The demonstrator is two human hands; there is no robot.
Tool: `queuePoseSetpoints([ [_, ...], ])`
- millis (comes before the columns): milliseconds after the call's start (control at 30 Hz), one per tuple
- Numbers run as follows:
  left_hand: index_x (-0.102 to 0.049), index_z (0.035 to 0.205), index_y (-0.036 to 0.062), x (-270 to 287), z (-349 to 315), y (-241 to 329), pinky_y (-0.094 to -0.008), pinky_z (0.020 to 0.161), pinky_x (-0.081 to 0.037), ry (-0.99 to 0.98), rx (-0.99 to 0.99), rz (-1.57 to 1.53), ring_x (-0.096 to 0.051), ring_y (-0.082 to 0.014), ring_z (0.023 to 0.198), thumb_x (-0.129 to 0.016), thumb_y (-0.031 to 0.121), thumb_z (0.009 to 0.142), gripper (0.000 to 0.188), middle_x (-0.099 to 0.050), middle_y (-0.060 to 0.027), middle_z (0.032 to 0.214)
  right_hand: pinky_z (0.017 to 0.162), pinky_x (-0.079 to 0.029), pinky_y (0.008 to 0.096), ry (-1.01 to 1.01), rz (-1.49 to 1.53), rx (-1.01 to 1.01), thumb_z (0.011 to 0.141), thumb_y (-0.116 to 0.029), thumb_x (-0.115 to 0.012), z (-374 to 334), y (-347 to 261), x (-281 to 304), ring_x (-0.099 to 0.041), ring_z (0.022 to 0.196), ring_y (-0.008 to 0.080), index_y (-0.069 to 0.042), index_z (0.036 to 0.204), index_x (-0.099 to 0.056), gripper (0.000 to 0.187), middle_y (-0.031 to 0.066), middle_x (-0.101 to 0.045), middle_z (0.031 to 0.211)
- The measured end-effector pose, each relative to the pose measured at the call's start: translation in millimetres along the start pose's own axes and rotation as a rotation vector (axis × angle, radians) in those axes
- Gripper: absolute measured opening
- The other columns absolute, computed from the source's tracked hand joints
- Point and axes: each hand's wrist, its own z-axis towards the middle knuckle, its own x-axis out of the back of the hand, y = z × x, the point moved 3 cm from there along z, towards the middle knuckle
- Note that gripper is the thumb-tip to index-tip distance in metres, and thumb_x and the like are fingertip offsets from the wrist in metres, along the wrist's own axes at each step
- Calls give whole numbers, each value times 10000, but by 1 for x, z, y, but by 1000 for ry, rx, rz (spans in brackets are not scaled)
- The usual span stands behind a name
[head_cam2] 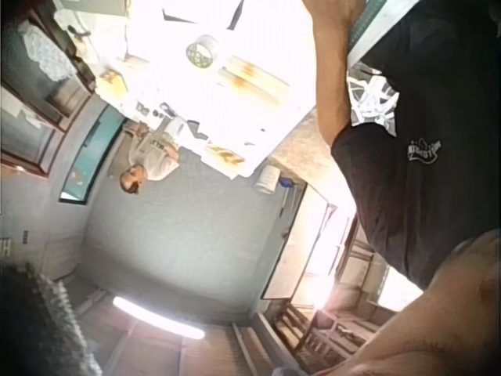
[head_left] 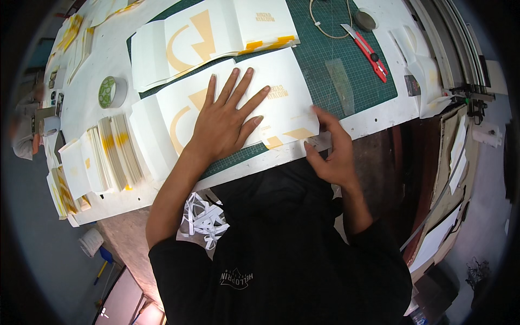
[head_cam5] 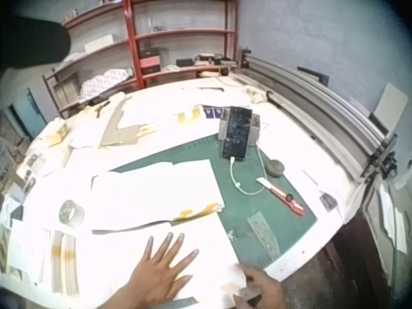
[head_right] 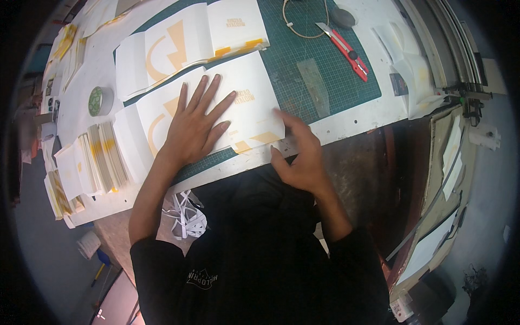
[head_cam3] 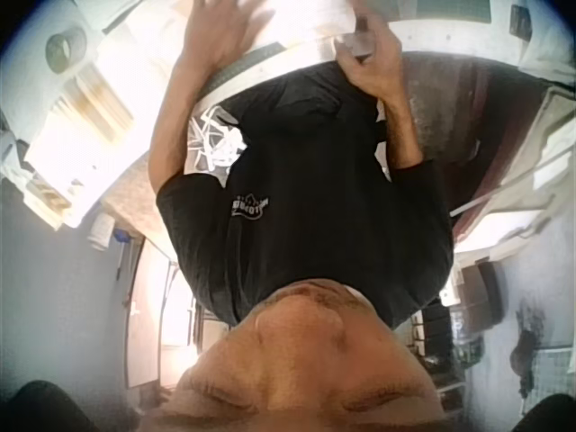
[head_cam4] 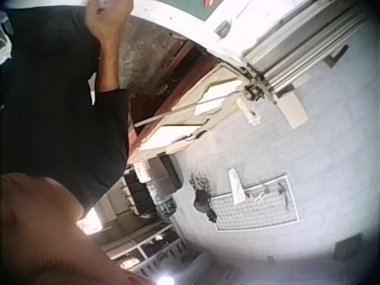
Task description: The person assembles a book by hand, placing a cover over a stack of pages and securing it with yellow tape. They repeatedly fold the cover edges and apply tape to the spine and corners to hold the book together. The person also flips through the pages to check the alignment and smooths the cover.
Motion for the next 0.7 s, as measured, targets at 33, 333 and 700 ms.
queuePoseSetpoints([
  [33,-417,1643,261,0,0,0,-633,1307,-21,-1,0,-4,-167,-380,1633,-421,432,1098,571,-256,-164,1748,939,-516,442,-41,-180,55,796,31,-767,2,-3,0,-624,1131,361,-71,1395,-641,621,182,-657,1234],
  [333,-398,1651,250,1,-1,4,-636,1307,-28,11,16,-15,-149,-378,1637,-508,380,1089,587,-243,-157,1754,1055,-393,549,-111,-741,497,785,-59,-833,11,-12,-20,-575,1261,318,-142,1105,-785,334,111,-651,1299],
  [700,-438,1623,142,-2,1,11,-556,1328,-116,-34,-26,-159,-214,-337,1627,-536,260,1081,563,-287,-150,1740,1039,-385,541,-307,-482,357,900,-165,-825,33,4,-19,-621,1087,280,-70,957,-753,132,106,-665,1037],
])
